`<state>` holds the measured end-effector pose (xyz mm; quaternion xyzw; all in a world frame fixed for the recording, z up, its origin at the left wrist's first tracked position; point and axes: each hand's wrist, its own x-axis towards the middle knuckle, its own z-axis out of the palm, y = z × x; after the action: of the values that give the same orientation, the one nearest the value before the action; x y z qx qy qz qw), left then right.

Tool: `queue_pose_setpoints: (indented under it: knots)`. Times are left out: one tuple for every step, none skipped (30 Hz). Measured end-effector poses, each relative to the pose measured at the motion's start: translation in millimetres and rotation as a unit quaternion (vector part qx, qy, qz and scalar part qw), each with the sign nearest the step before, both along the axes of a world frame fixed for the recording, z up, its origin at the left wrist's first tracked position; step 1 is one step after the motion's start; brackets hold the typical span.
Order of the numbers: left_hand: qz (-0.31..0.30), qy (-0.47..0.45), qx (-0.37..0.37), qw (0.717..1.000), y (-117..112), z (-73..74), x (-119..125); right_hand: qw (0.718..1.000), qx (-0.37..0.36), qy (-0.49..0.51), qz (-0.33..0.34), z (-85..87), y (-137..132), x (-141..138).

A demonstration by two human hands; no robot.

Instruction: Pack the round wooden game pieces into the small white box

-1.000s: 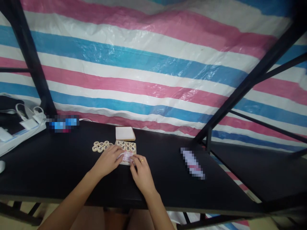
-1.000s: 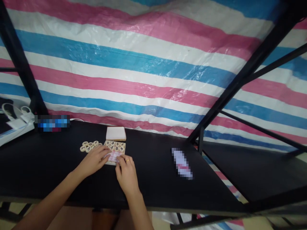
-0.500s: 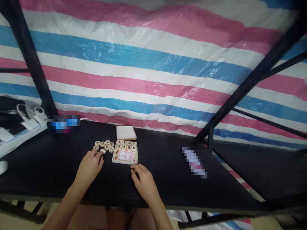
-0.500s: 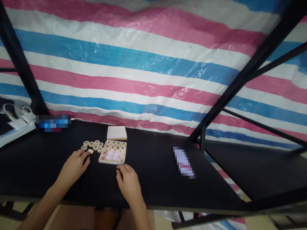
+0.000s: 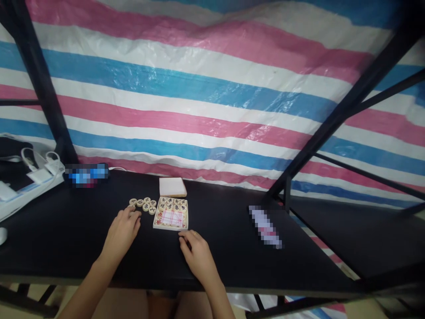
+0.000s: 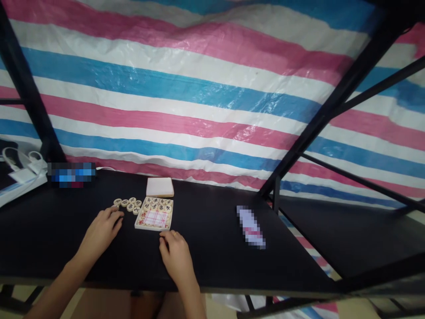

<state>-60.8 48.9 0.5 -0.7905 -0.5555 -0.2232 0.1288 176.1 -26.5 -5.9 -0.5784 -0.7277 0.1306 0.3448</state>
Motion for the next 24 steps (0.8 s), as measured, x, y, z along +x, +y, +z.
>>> queue_pose_setpoints:
  knots:
    - [-0.008,-0.013,-0.009,1.000,0,-0.2,-1,1.000,-0.002,0.005,-0.001,0.2,0,0]
    - [-0.020,-0.032,-0.021,0.999,0,-0.3,-2,1.000,-0.005,0.009,-0.002,0.4,1,0]
    - [-0.033,-0.059,-0.035,0.997,-1,-0.1,-1,1.000,-0.007,0.013,-0.002,0.7,1,0]
    - [-0.050,-0.096,-0.049,0.993,-3,0.4,0,1.000,-0.009,0.016,-0.002,1.2,2,1]
    - [-0.066,-0.142,-0.064,0.986,-6,1.2,2,1.000,-0.011,0.020,-0.001,2.0,2,1]
    - [-0.083,-0.193,-0.085,0.974,-11,2.2,6,1.000,-0.015,0.024,0.001,3.1,2,1]
    - [-0.101,-0.247,-0.116,0.957,-17,3.6,11,0.999,-0.019,0.029,0.005,4.5,2,1]
    - [-0.104,-0.300,-0.154,0.936,-24,5.3,18,0.999,-0.024,0.034,0.012,6.2,2,1]
    - [-0.104,-0.349,-0.210,0.907,-31,7.3,25,0.999,-0.028,0.039,0.023,8.3,1,0]
    - [-0.109,-0.398,-0.267,0.871,-37,9.5,34,0.998,-0.032,0.044,0.039,10.5,-1,0]
    - [-0.117,-0.443,-0.314,0.831,-43,11.8,42,0.997,-0.034,0.047,0.058,12.7,-2,-1]
    - [-0.119,-0.480,-0.356,0.793,-48,14.1,51,0.995,-0.036,0.048,0.078,14.9,-4,-2]
    - [-0.119,-0.505,-0.383,0.765,-51,16.3,59,0.993,-0.038,0.050,0.096,16.9,-6,-2]
    - [-0.120,-0.521,-0.402,0.743,-52,18.2,65,0.992,-0.039,0.053,0.110,18.5,-7,-2]
    - [-0.123,-0.534,-0.413,0.728,-53,19.6,71,0.991,-0.041,0.058,0.117,19.6,-8,-2]
    - [-0.128,-0.544,-0.416,0.717,-53,20.4,75,0.990,-0.043,0.065,0.117,20.3,-8,-2]
    - [-0.132,-0.552,-0.413,0.712,-53,20.7,78,0.990,-0.044,0.072,0.113,20.5,-8,-2]
    - [-0.133,-0.558,-0.404,0.713,-52,20.5,80,0.990,-0.046,0.076,0.107,20.2,-8,-2]
    - [-0.133,-0.561,-0.393,0.716,-53,19.8,81,0.991,-0.047,0.078,0.101,19.7,-7,-2]
    - [-0.132,-0.563,-0.385,0.720,-53,18.7,82,0.991,-0.050,0.079,0.098,19.0,-6,-1]
    - [-0.130,-0.563,-0.381,0.722,-54,17.4,82,0.991,-0.052,0.081,0.096,18.2,-5,-1]
    - [-0.130,-0.563,-0.383,0.721,-55,16.1,82,0.991,-0.054,0.085,0.093,17.4,-5,0]
    - [-0.131,-0.565,-0.386,0.717,-56,14.6,82,0.990,-0.057,0.090,0.088,16.7,-4,0]
    - [-0.132,-0.569,-0.388,0.712,-57,13.3,81,0.990,-0.059,0.095,0.081,16.0,-4,0]
